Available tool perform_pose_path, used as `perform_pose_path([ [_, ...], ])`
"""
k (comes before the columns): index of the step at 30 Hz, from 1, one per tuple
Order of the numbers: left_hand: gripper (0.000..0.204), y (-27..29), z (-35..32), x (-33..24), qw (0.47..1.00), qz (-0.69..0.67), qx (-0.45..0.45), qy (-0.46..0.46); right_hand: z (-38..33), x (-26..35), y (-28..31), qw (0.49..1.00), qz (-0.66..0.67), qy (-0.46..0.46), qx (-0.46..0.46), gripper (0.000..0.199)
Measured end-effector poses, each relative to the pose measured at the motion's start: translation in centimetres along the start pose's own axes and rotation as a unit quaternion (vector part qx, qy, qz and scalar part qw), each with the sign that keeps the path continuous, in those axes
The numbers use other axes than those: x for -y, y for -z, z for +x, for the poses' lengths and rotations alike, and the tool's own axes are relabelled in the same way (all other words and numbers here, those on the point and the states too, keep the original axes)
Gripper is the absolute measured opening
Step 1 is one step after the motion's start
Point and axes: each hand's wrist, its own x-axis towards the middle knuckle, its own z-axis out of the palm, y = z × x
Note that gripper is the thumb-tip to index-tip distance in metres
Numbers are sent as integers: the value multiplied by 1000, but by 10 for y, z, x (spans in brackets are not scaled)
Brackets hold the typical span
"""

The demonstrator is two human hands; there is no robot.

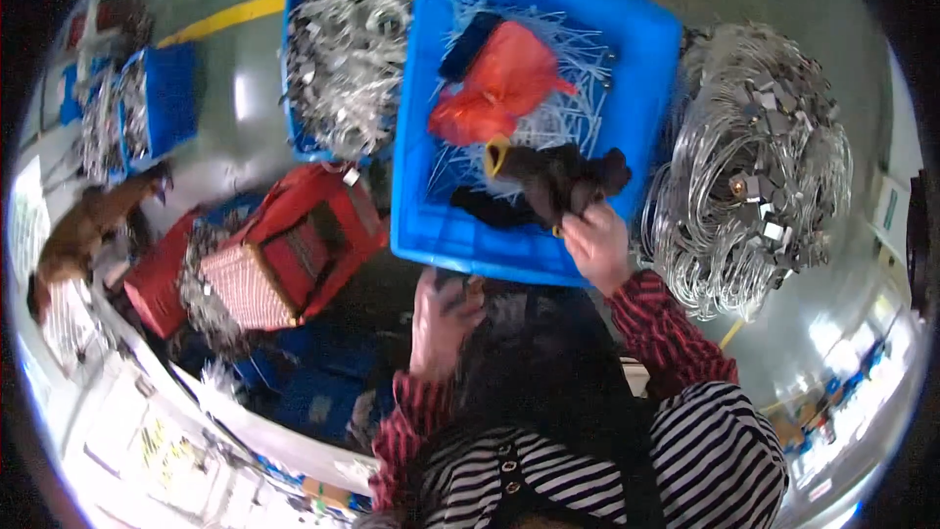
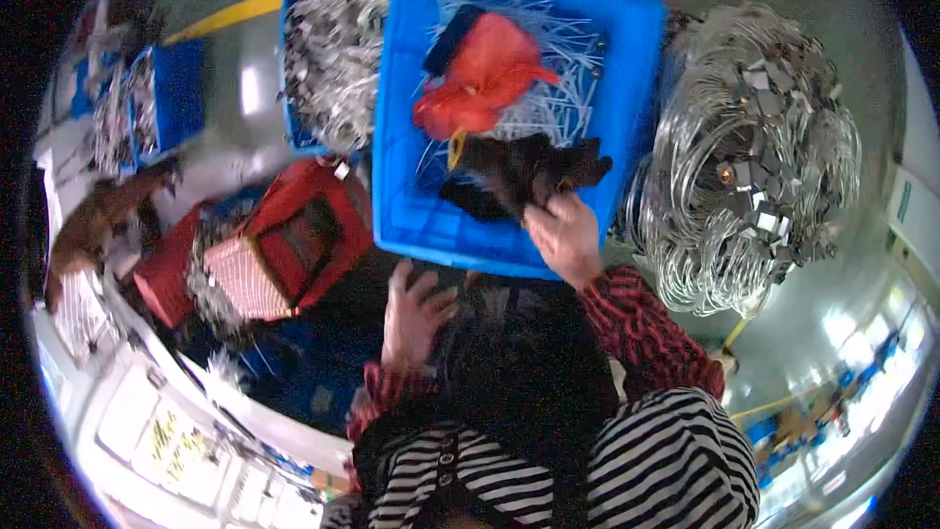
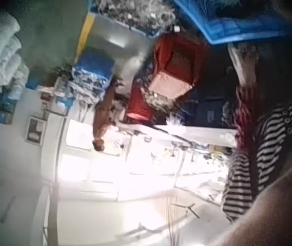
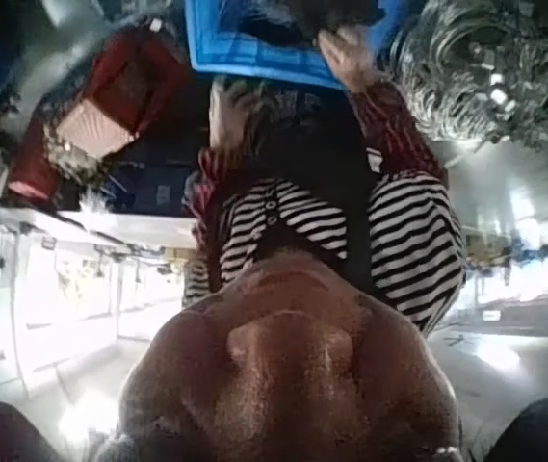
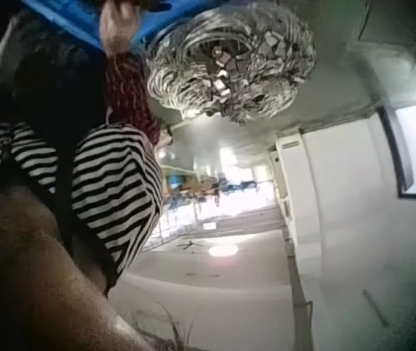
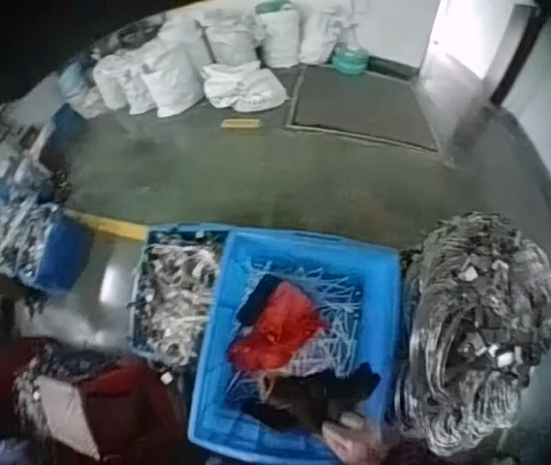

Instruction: The person bundles wire harnesses with plastic ties and transfers them to a pallet. After reading a paper slip, the person takes wire assemblies from a crate and arranges them on the workbench.

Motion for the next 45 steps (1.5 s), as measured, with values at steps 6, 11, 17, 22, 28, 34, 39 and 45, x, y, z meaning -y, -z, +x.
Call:
perform_pose_path([
  [6,52,-15,-28,-24,991,-76,38,-103,-11,90,44,965,78,230,102,37],
  [11,28,59,-86,-26,920,-81,-106,-369,-10,135,70,948,299,80,77,38],
  [17,31,181,-172,24,821,146,-297,-465,-1,213,73,893,387,174,147,40],
  [22,21,181,-255,88,871,146,-265,-386,-45,319,14,828,262,350,350,43],
  [28,44,230,-308,192,821,15,-184,-541,-171,449,-49,659,286,543,434,41],
  [34,57,255,-384,295,653,-286,-308,-630,-280,526,-109,542,303,538,570,59],
  [39,33,261,-385,355,530,-367,-522,-558,-363,560,-123,403,274,657,576,73],
  [45,17,205,-402,371,395,-422,-740,-344,-411,583,-113,216,315,667,640,41],
])
